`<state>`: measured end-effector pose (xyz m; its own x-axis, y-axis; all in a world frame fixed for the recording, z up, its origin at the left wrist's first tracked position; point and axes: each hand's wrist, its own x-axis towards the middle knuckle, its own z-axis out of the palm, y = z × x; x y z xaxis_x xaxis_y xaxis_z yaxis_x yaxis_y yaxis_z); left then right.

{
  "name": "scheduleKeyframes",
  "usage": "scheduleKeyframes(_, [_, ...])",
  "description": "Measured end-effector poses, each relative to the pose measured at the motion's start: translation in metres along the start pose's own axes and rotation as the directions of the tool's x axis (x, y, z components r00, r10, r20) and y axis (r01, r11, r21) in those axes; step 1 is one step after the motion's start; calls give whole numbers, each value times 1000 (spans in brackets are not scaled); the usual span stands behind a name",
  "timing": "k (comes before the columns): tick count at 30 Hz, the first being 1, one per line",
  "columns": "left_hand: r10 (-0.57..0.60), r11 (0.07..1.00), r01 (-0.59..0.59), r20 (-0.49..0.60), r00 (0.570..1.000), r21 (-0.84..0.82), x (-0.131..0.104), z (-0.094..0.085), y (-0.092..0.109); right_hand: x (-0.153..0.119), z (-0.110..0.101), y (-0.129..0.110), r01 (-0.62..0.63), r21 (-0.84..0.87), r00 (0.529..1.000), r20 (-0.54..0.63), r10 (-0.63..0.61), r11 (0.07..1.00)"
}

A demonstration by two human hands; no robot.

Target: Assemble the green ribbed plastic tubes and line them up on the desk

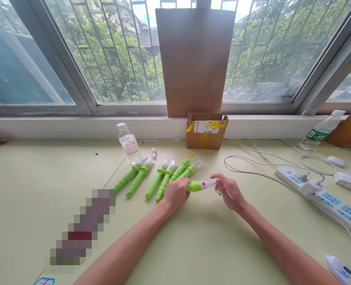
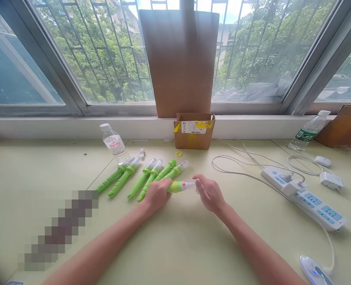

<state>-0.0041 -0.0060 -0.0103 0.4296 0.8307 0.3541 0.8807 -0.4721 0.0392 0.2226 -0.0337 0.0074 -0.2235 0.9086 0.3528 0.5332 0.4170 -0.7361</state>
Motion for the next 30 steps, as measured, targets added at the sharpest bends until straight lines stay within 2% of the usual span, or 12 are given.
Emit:
scheduleKeyframes(4, [87, 992, -90, 35, 996, 90, 0, 0, 5, 0, 1, 2, 44, -281, 999, 35, -36, 959])
scheduleKeyframes(8, [173, 973, -182, 75, 982, 145, -4, 2, 18, -2, 25, -15, 172, -542, 980, 181, -86, 823])
scheduleKeyframes(10, [204, 964, -215, 85, 975, 154, -7, 3, 23, -4, 37, -23, 205, -593, 969, 233, -78, 779])
scheduleKeyframes(13, [233, 959, -238, 51, 971, 152, -9, 2, 24, -5, 43, -28, 214, -571, 969, 229, -96, 793])
scheduleKeyframes(20, [327, 944, -326, -21, 945, 52, -9, -8, 27, -2, 33, -23, 70, -421, 997, 40, -59, 904])
scheduleKeyframes(25, [266, 963, -261, -69, 962, 70, -12, -3, 30, -1, 33, -24, 63, -341, 998, 17, -60, 938])
scheduleKeyframes(30, [231, 972, -226, -103, 968, 57, -8, 1, 23, 1, 27, -19, 40, -183, 996, -74, -55, 982])
